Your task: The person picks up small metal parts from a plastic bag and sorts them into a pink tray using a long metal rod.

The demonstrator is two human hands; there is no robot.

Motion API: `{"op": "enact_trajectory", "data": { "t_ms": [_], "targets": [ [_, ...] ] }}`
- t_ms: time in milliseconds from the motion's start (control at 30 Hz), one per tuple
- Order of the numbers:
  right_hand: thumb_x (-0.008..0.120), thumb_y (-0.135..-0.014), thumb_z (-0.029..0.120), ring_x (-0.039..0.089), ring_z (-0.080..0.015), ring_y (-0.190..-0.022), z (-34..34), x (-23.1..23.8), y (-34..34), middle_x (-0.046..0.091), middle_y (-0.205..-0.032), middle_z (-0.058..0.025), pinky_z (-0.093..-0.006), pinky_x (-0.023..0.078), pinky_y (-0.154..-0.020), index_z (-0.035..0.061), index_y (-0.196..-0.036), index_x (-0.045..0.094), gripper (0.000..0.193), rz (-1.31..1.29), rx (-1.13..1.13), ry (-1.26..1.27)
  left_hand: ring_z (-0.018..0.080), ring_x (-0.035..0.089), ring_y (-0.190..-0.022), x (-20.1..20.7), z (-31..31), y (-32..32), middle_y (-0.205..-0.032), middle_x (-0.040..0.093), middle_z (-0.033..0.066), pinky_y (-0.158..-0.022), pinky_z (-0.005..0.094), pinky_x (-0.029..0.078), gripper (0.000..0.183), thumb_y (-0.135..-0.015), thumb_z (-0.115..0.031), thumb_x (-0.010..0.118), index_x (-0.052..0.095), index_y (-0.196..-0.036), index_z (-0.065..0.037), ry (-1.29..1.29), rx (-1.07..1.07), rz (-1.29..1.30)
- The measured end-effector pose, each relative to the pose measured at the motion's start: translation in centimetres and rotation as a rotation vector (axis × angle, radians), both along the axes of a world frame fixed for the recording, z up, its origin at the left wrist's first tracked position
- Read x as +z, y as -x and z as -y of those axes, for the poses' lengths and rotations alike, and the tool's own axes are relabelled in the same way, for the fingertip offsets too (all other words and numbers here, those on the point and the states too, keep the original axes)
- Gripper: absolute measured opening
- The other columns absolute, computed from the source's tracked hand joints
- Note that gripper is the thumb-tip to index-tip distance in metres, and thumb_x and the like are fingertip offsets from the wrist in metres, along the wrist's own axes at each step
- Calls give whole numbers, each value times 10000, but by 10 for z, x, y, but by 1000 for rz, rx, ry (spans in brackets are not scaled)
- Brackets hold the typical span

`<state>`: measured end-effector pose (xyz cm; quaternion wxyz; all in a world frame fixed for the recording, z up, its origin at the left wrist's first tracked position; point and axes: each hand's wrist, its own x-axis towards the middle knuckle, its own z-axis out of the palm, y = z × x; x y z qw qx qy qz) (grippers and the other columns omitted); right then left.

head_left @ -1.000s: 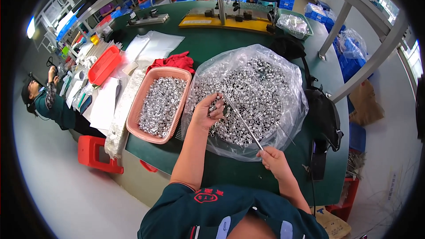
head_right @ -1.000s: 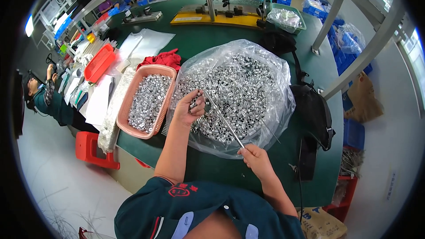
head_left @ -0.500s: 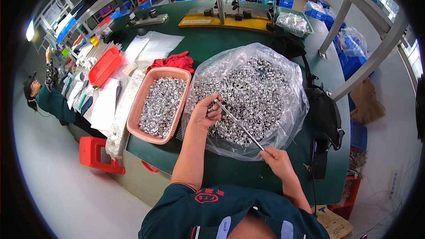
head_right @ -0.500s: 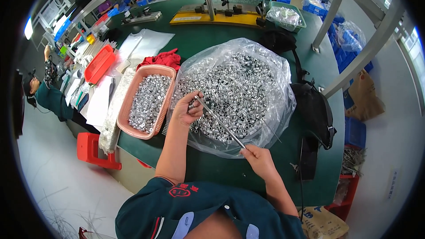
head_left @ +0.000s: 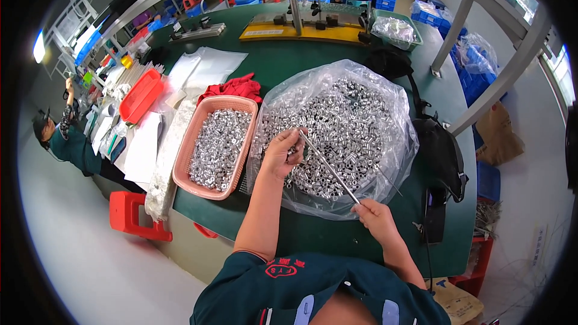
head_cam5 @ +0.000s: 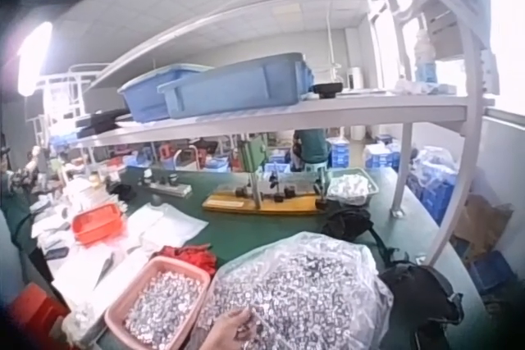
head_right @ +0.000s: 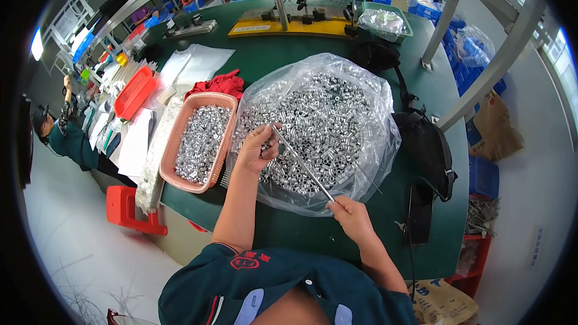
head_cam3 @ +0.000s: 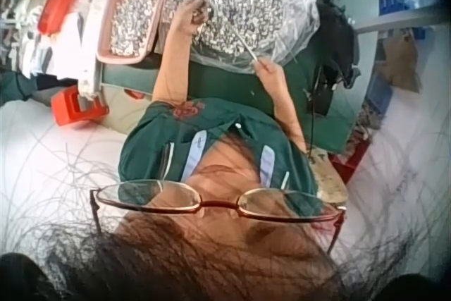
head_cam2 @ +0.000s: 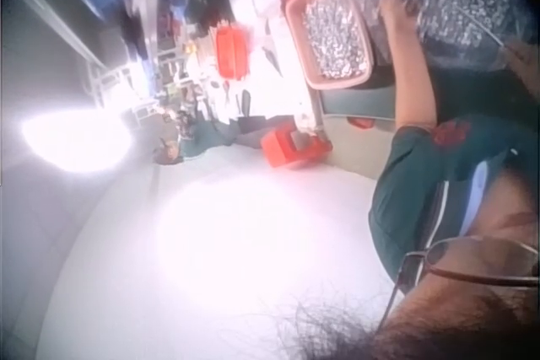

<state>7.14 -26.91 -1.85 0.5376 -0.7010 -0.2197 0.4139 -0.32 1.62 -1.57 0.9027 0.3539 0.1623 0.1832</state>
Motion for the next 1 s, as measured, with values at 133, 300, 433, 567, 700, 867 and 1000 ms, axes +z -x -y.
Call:
{"op": "enact_trajectory", "data": {
  "t_ms": [133, 300, 433, 567, 700, 867, 1000],
  "targets": [
    [545, -885, 152, 360, -33, -530, -4, -2, 5, 424, -580, 60, -202, 293, -478, 18, -842, 624, 161, -161, -44, -77, 50, 326, -408, -4, 23, -12, -629, 505, 5, -372, 186, 228, 233, -872, -227, 590, 595, -950, -8, -95, -50, -156],
    [531, -886, 131, 359, -26, -525, -6, -4, 1, 404, -575, 59, -195, 289, -471, 28, -853, 622, 142, 15, -145, -69, 48, 303, -425, 10, 30, -14, -637, 465, -5, -387, 191, 221, 334, -928, -331, 472, 582, -998, -23, -49, -197, -296],
    [537, -881, 127, 364, -28, -528, -4, 4, -2, 407, -576, 59, -195, 293, -479, 27, -851, 621, 134, -33, -121, -62, 58, 295, -408, 10, 10, -6, -666, 464, 14, -379, 199, 223, 362, -941, -302, 395, 560, -1018, 11, 118, -164, -199],
    [544, -876, 130, 379, -34, -536, -1, 2, -1, 421, -582, 51, -202, 304, -486, 27, -845, 629, 137, -16, -67, -53, 63, 298, -393, 3, -6, 2, -654, 459, 27, -367, 200, 225, 311, -925, -224, 401, 536, -1031, 35, 177, -104, -94],
    [555, -871, 141, 379, -40, -546, 1, 0, -2, 427, -584, 42, -211, 309, -495, 20, -836, 631, 147, 49, -19, -23, 66, 298, -381, -3, -11, 7, -633, 458, 18, -365, 210, 216, 224, -910, -236, 477, 542, -940, -24, 201, -51, 15],
    [556, -872, 155, 376, -44, -560, 1, 5, -3, 437, -589, 31, -217, 313, -505, 11, -845, 623, 161, 103, 30, 6, 73, 300, -374, -5, -13, 9, -610, 451, 17, -367, 210, 213, 244, -913, -287, 497, 544, -915, -48, 169, -55, 42],
    [553, -874, 164, 389, -51, -573, 1, 11, -4, 448, -591, 21, -229, 325, -511, 4, -850, 617, 174, 178, 60, 35, 77, 304, -369, -2, -13, 8, -581, 442, 16, -364, 209, 213, 246, -907, -290, 515, 550, -906, -46, 105, -7, 17]
  ]
}}
